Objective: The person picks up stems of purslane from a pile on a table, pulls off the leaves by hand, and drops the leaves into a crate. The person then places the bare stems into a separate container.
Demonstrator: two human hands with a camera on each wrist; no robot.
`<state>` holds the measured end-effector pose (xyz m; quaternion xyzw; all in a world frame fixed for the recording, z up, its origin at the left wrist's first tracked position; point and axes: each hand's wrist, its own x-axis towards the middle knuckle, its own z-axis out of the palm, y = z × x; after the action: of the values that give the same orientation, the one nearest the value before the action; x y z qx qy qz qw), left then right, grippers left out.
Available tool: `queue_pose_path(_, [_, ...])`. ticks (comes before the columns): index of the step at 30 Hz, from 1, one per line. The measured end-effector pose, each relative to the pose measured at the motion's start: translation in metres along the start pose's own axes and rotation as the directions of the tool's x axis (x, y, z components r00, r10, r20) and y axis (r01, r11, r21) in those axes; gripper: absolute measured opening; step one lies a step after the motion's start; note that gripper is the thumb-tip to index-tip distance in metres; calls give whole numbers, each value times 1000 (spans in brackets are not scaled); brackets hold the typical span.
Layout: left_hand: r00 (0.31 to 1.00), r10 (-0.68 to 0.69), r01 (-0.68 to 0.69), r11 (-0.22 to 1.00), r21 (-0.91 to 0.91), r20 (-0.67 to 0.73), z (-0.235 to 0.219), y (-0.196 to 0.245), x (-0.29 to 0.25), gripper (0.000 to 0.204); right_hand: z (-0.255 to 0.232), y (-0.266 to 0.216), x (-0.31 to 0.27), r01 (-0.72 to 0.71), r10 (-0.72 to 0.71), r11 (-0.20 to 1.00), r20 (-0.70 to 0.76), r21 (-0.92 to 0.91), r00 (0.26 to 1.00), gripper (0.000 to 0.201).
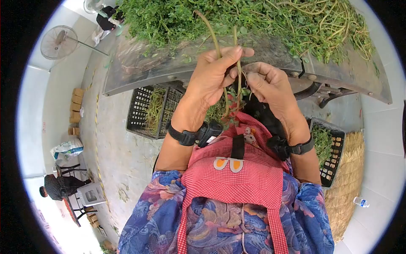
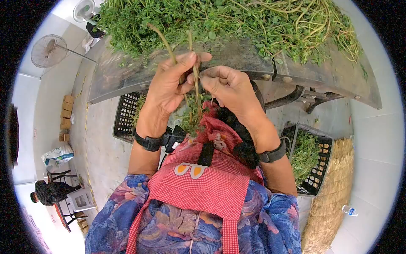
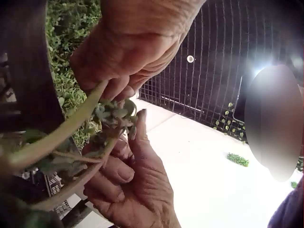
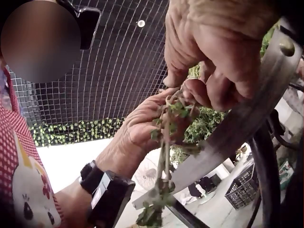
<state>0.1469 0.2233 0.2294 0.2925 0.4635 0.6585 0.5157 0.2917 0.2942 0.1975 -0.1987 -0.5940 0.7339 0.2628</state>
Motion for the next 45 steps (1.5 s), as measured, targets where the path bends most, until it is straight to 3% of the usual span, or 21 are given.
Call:
queue_pose_path(3, [1000,24,-24,999,47,-14,1,-5,-1,26,-4,4,1,63,-70,984,-43,-166,997,21])
queue_pose_path(8, [996,64,-56,991,125,-59,4,-15,-1,25,-5,4,-5,29,-44,987,-93,-157,995,19])
queue_pose_path(10, [976,209,-186,950,250,-66,4,-22,0,23,-7,7,-5,-19,5,990,-97,-137,995,20])
queue_pose_path(12, [955,294,-260,892,369,-37,6,-26,-2,22,-11,17,1,70,-177,912,-234,-403,956,19])
queue_pose_path(13, [926,376,-331,814,477,2,8,-27,-4,20,-13,21,4,65,-174,914,-241,-401,955,19])
queue_pose_path(15, [923,386,-347,837,423,-5,14,-19,-10,20,-17,23,7,-20,-55,978,-354,-206,934,15])
queue_pose_path(16, [914,405,-369,854,367,-22,16,-14,-11,19,-21,18,1,-89,108,992,-256,85,961,11])
queue_pose_path(17, [913,407,-370,853,369,-25,15,-11,-9,19,-21,13,-2,-89,108,992,-252,85,962,11])
queue_pose_path(19, [946,324,-292,892,345,-36,13,-8,-7,19,-19,8,-10,-105,159,925,-122,366,980,14])
queue_pose_path(22, [959,274,-249,935,253,-66,14,-14,-5,21,-20,5,-15,-149,158,908,9,392,987,17])
queue_pose_path(26, [957,278,-249,932,263,-81,13,-19,-1,22,-12,14,-13,-173,197,916,-30,362,980,19])
queue_pose_path(29, [966,242,-214,943,254,-86,11,-21,-1,21,-8,21,-13,-118,121,961,4,251,993,20])
queue_pose_path(32, [974,208,-187,963,194,-94,16,-29,1,19,-9,13,-14,-65,61,997,-77,-45,995,19])
queue_pose_path(36, [950,286,-250,936,247,-123,23,-38,-6,20,-11,22,-16,-16,36,995,-206,94,978,20])
queue_pose_path(39, [940,320,-287,930,227,-120,24,-42,-9,18,-21,35,-14,11,-31,998,-307,-65,951,20])
queue_pose_path(40, [924,362,-330,917,223,-123,24,-40,-10,18,-29,41,-13,106,-294,892,-388,-439,873,19])
queue_pose_path(41, [907,403,-371,903,218,-125,22,-38,-12,18,-37,46,-14,119,-551,646,-352,-754,757,19])
queue_pose_path(42, [895,435,-407,887,219,-97,20,-31,-13,20,-51,41,-23,27,-450,720,-437,-693,779,16])
queue_pose_path(43, [900,425,-399,892,214,-94,22,-24,-14,20,-67,35,-34,-26,-481,679,-471,-734,739,18])
queue_pose_path(44, [898,434,-409,886,220,-76,24,-18,-14,21,-88,36,-47,-77,-400,785,-597,-614,695,21])
queue_pose_path(45, [896,440,-417,880,228,-63,23,-15,-16,22,-111,32,-62,-155,-446,745,-657,-649,608,24])
